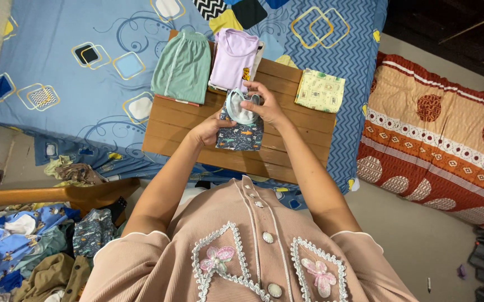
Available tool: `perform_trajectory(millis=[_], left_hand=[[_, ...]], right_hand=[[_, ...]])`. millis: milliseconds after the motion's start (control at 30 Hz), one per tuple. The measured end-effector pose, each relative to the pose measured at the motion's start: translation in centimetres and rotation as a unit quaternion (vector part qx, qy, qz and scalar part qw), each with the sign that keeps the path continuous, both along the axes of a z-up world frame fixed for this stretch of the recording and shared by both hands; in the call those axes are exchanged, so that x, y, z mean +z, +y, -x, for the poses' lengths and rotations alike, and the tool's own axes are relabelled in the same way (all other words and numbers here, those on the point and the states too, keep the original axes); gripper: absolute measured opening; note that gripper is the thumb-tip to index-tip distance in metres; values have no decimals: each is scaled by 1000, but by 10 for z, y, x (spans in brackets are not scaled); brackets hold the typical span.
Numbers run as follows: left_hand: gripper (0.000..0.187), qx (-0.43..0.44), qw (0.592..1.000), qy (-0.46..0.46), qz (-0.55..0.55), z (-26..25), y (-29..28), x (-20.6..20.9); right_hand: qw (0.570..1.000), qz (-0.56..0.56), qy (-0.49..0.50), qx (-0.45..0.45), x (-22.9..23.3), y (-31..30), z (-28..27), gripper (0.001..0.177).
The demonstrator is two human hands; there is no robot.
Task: Folding small baby clothes on a table and putting them in a drawer.
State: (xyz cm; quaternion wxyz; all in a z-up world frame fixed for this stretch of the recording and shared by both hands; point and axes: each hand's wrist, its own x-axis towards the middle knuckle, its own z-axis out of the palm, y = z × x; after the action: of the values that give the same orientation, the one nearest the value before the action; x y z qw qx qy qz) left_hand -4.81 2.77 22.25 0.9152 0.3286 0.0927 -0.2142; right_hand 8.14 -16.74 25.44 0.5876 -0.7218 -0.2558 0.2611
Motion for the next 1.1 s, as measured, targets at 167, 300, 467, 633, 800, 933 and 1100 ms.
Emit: perform_trajectory(millis=[167, 300, 467, 633, 800, 933, 1100], left_hand=[[61, 20, 1000, -11, 9, -35, 18, -2], [54, 48, 998, -25, 26, -84, 38, -10], [56, 118, 992, -20, -36, -153, 60, -27], [59, 230, 927, -66, -288, -189, 66, -128], [37, 309, 781, -80, -536, -197, 73, -89], [35, 298, 792, -84, -526, -218, 76, -83], [21, 287, 669, -151, -669, -233, 68, -54]], right_hand=[[981, -24, 171, -93, -11, 1, -41, 77], [933, -135, 303, -136, -25, 11, -71, 66], [930, -216, 218, -202, -68, 32, -123, 65], [949, -105, 118, -274, -146, 42, -151, 65], [949, -42, 99, -297, -123, 52, -131, 68], [946, -75, 83, -305, -133, 55, -127, 65], [938, -83, 94, -324, -113, 64, -121, 61]])
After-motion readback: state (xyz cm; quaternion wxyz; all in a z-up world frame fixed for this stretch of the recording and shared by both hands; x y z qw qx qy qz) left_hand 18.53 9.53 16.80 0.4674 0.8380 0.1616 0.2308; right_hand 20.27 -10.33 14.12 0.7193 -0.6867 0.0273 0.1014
